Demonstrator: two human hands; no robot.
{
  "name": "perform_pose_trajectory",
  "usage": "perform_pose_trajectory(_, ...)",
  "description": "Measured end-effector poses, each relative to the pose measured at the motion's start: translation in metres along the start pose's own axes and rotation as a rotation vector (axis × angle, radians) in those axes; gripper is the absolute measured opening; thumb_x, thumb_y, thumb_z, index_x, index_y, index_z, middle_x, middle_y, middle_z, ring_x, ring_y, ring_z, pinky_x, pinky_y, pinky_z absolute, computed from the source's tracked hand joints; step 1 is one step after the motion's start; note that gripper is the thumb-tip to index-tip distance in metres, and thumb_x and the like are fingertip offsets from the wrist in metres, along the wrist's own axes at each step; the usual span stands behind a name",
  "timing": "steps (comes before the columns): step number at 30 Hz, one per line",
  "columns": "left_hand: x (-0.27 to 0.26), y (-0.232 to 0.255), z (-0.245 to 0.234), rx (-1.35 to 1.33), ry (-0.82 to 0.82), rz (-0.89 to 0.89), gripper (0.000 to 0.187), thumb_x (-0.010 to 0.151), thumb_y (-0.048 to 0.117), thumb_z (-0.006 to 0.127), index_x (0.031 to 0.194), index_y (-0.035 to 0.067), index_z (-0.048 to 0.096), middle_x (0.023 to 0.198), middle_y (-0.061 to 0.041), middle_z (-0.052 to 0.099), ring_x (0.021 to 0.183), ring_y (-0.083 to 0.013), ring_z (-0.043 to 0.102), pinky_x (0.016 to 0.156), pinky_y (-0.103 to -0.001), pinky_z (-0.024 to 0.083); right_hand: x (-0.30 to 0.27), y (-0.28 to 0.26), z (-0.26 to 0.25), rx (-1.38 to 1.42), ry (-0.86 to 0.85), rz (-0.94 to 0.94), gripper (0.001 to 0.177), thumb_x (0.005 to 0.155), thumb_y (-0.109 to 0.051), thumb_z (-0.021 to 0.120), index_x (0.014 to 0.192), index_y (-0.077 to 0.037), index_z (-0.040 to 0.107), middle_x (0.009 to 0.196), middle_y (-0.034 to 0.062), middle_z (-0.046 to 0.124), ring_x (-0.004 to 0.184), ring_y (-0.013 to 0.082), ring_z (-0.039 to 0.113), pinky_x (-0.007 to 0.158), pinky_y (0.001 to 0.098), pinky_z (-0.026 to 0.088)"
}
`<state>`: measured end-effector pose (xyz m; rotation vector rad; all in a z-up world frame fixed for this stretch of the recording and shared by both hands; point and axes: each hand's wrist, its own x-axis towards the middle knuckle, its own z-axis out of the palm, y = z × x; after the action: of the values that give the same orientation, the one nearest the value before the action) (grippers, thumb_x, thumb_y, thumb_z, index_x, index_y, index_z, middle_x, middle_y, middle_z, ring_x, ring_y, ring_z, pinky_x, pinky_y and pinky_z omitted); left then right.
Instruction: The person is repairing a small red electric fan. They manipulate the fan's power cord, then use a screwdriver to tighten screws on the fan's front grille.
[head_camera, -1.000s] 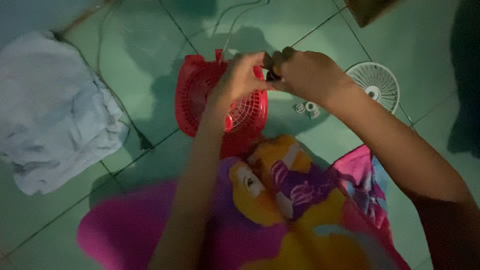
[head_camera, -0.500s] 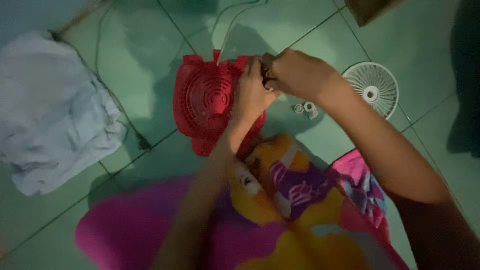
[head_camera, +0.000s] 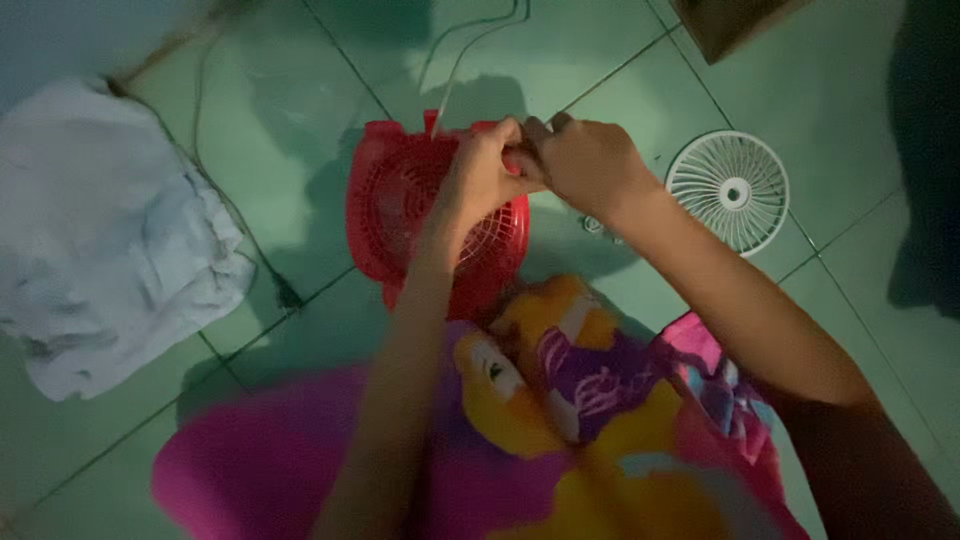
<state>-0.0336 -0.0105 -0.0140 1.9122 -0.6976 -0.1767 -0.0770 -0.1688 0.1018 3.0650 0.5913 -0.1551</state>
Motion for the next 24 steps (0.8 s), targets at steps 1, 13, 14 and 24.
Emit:
perform_pose_trajectory(1, 0.001, -0.003, -0.005, -0.058, -0.065, 0.007, 0.053, 0.073, 0.025, 0.097, 0.107, -0.001, 0.066, 0.107, -0.014, 0.076, 0.100, -0.0229, 0.074, 0.088, -0.040, 0.060, -0.002, -0.001, -0.005, 0.088, 0.091, -0.053, 0.046, 0.098, -0.042, 0.072, 0.111, 0.001, 0.068, 0.088, 0.0188, 0.070, 0.070, 0.0332, 0.072, 0.053, 0.0403, 0.058)
perform_pose_trajectory(13, 0.009, -0.016, -0.018, -0.206, -0.417, -0.191, 0.058, 0.086, 0.031, 0.084, 0.133, 0.003, 0.062, 0.119, -0.012, 0.076, 0.112, -0.0243, 0.072, 0.097, -0.041, 0.058, -0.009, 0.016, -0.031, 0.107, -0.035, -0.299, 0.013, 0.093, -0.010, 0.068, 0.103, -0.002, 0.065, 0.095, 0.0139, 0.071, 0.081, 0.0316, 0.071, 0.068, 0.0391, 0.058)
perform_pose_trajectory(14, -0.004, -0.009, -0.011, -0.096, -0.328, -0.222, 0.059, 0.087, 0.033, 0.086, 0.132, 0.004, 0.062, 0.119, -0.013, 0.073, 0.112, -0.0260, 0.070, 0.095, -0.043, 0.056, -0.008, 0.016, -0.029, 0.102, -0.009, -0.285, 0.018, 0.090, -0.015, 0.070, 0.101, -0.002, 0.067, 0.091, 0.0142, 0.071, 0.078, 0.0320, 0.071, 0.066, 0.0400, 0.058)
perform_pose_trajectory(24, -0.025, 0.038, 0.055, 0.123, 0.399, -0.224, 0.068, 0.073, 0.032, 0.091, 0.119, -0.004, 0.058, 0.111, -0.021, 0.067, 0.093, -0.0350, 0.072, 0.070, -0.043, 0.061, -0.002, 0.013, 0.001, -0.157, -0.066, -0.114, 0.030, 0.098, -0.031, 0.068, 0.087, -0.003, 0.073, 0.076, 0.0128, 0.071, 0.067, 0.0281, 0.072, 0.059, 0.0372, 0.059)
